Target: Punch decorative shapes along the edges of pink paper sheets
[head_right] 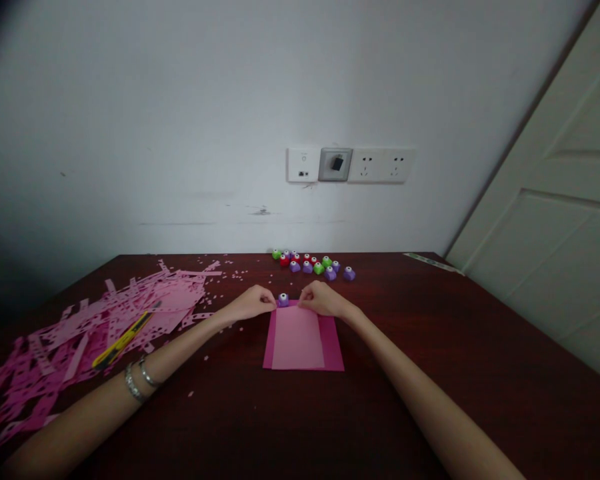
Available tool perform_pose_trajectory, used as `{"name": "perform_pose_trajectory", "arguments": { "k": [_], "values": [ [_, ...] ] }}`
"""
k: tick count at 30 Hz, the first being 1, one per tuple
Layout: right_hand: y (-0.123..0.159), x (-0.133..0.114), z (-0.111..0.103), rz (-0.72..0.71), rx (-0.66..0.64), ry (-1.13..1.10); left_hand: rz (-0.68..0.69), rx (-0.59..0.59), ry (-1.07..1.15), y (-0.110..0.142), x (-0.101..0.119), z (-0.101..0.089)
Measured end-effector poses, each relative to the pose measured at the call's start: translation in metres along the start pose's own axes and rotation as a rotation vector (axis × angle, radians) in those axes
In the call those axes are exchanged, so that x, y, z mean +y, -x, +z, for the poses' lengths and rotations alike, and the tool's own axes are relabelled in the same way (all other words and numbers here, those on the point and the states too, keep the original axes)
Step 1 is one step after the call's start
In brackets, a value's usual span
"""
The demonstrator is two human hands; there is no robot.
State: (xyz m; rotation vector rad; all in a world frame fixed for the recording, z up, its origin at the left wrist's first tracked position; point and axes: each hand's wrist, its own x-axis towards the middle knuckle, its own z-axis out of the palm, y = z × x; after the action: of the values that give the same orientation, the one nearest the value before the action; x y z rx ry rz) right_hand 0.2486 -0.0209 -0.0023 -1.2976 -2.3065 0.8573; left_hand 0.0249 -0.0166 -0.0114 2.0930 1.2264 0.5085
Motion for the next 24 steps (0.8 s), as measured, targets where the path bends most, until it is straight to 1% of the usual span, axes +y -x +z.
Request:
{"name": "perform_pose_trajectory", "arguments": {
  "k": [6,13,17,24],
  "values": [
    [-0.001,0.001,0.000,-0.010,0.005,-0.017,-0.012,-0.048,0.117,-0.004,-0.010,0.000],
    [0.001,-0.003,-0.001,-0.018,0.020,-0.007,-0.008,-0.044,0.122,-0.006,-0.013,0.001],
    [0.001,-0.004,0.000,-0.008,0.025,-0.002,0.004,-0.036,0.094,-0.004,-0.010,0.000],
    [0.000,-0.001,0.001,-0.001,0.000,0.004,0.008,0.007,0.003,0.002,0.003,0.002]
  ]
}}
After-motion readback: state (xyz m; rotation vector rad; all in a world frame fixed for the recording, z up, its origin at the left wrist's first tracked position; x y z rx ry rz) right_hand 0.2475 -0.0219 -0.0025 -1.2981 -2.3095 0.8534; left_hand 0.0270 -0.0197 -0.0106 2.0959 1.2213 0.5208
